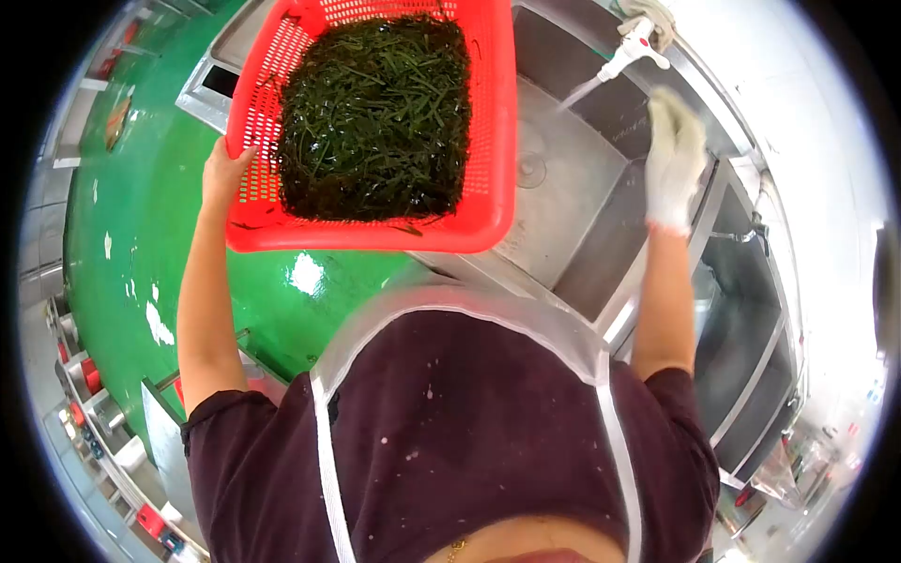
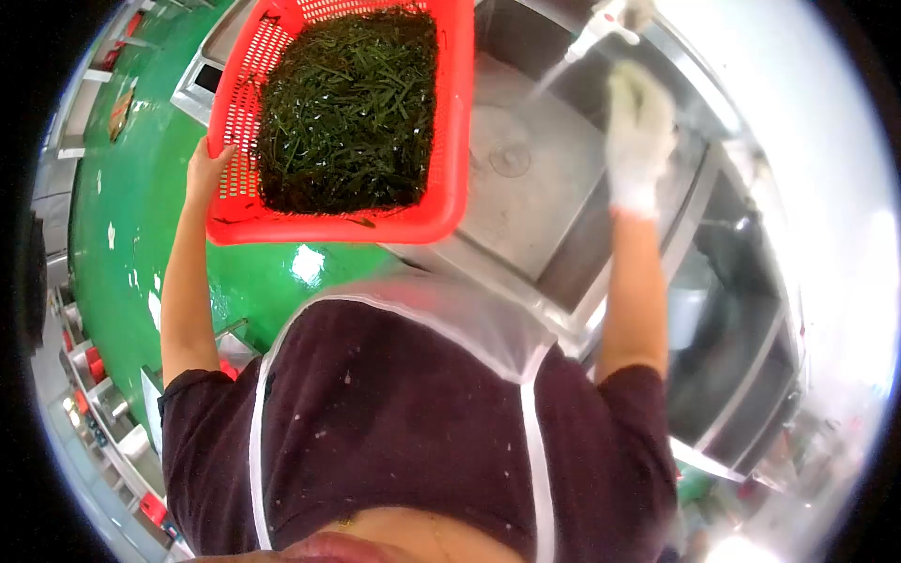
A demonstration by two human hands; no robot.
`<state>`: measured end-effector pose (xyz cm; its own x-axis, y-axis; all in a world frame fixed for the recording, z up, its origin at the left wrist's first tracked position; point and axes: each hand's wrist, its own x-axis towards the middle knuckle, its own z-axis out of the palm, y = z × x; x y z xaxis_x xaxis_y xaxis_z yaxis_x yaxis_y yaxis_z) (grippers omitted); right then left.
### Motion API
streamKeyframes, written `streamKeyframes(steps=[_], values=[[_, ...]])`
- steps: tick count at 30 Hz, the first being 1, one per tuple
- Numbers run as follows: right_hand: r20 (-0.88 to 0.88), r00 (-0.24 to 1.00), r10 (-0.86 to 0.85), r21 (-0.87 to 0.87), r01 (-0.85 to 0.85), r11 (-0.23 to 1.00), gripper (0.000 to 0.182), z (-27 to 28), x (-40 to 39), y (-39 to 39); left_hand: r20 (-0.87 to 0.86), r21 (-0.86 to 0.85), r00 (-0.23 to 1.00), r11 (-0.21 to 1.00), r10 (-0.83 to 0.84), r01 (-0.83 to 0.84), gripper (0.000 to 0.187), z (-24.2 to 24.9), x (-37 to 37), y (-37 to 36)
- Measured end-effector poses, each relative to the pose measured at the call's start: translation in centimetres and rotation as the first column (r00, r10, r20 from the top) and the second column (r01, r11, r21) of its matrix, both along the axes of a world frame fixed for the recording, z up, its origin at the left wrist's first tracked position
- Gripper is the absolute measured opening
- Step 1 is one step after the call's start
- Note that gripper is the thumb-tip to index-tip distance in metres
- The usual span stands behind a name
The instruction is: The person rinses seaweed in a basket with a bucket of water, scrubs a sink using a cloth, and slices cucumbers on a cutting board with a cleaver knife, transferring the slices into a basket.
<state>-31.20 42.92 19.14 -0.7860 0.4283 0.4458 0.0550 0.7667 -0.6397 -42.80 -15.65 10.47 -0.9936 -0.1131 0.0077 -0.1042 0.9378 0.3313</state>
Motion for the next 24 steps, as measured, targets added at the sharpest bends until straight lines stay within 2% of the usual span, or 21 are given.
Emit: streamKeyframes(steps=[1,3,4,7,8,9,10,11,13,16,17,19,21,22,23,24], values=[[-0.078,0.996,0.030,0.162,-0.017,0.987,0.029,1.4,-1.1,1.1,-0.051,-0.034,0.999,0.999,-0.007,0.005,0.063,0.2,0.3,0.5],[-0.104,0.994,0.045,0.233,-0.020,0.972,0.027,3.9,-2.6,0.8,-0.161,-0.102,0.987,0.995,-0.007,-0.009,0.065,0.7,0.9,1.2],[-0.115,0.991,0.061,0.265,-0.028,0.964,0.026,4.3,-3.3,0.2,-0.227,-0.115,0.972,0.993,-0.064,0.038,0.066,0.1,0.6,0.5],[-0.169,0.935,0.312,0.132,-0.293,0.947,0.024,1.7,-3.5,-2.7,-0.038,-0.076,0.999,0.997,0.003,-0.006,0.064,0.9,1.1,0.6],[-0.127,0.928,0.350,0.056,-0.345,0.937,0.022,0.3,-2.6,-4.7,-0.107,-0.088,0.994,0.996,-0.029,0.020,0.063,-0.3,0.8,-0.2],[-0.044,0.927,0.372,0.037,-0.370,0.928,0.021,-1.3,-2.0,-6.0,-0.094,-0.061,0.995,0.998,-0.031,0.026,0.063,-0.6,0.6,-0.2],[0.013,0.916,0.402,-0.133,-0.397,0.908,0.021,-2.7,-1.3,-7.6,-0.080,-0.038,0.996,0.999,-0.030,0.027,0.063,-0.6,0.5,-0.2],[0.110,0.910,0.401,-0.209,-0.373,0.904,0.023,-3.0,0.2,-9.0,-0.065,-0.017,0.997,0.999,-0.028,0.027,0.063,-0.4,0.5,-0.3],[-0.009,0.917,0.399,0.005,-0.398,0.917,0.021,-3.8,1.5,-11.4,-0.049,-0.013,0.999,1.000,-0.016,0.015,0.060,-0.4,0.0,-0.4],[0.132,0.645,0.753,0.048,-0.763,0.645,0.023,-0.3,3.1,-14.8,-0.061,-0.024,0.998,1.000,-0.015,0.014,0.058,-0.1,0.2,0.1],[0.380,0.496,0.781,0.004,-0.845,0.534,0.033,0.9,3.5,-16.0,-0.069,-0.027,0.997,0.999,-0.023,0.021,0.058,-0.3,0.0,-0.1],[0.705,0.312,0.637,0.032,-0.911,0.411,0.043,-0.5,3.2,-18.3,-0.089,-0.030,0.995,0.999,-0.036,0.034,0.058,-0.7,-0.1,-0.4],[0.740,0.125,0.661,-0.248,-0.863,0.441,0.044,-1.9,0.6,-19.7,-0.075,-0.018,0.997,0.999,-0.027,0.026,0.058,-0.7,0.0,-0.3],[0.842,0.085,0.533,-0.212,-0.856,0.472,0.039,-2.5,-0.8,-20.8,-0.072,-0.017,0.997,0.999,-0.028,0.027,0.058,-0.8,-0.1,-0.5],[0.939,0.076,0.335,-0.075,-0.906,0.417,0.033,-2.2,-1.9,-21.7,-0.071,-0.019,0.997,0.999,-0.035,0.033,0.058,-0.8,-0.3,-0.6],[0.890,0.231,0.392,0.030,-0.889,0.457,0.031,-2.7,-2.1,-21.7,-0.099,-0.012,0.994,0.999,-0.046,0.046,0.058,-0.8,-0.6,-0.7]])
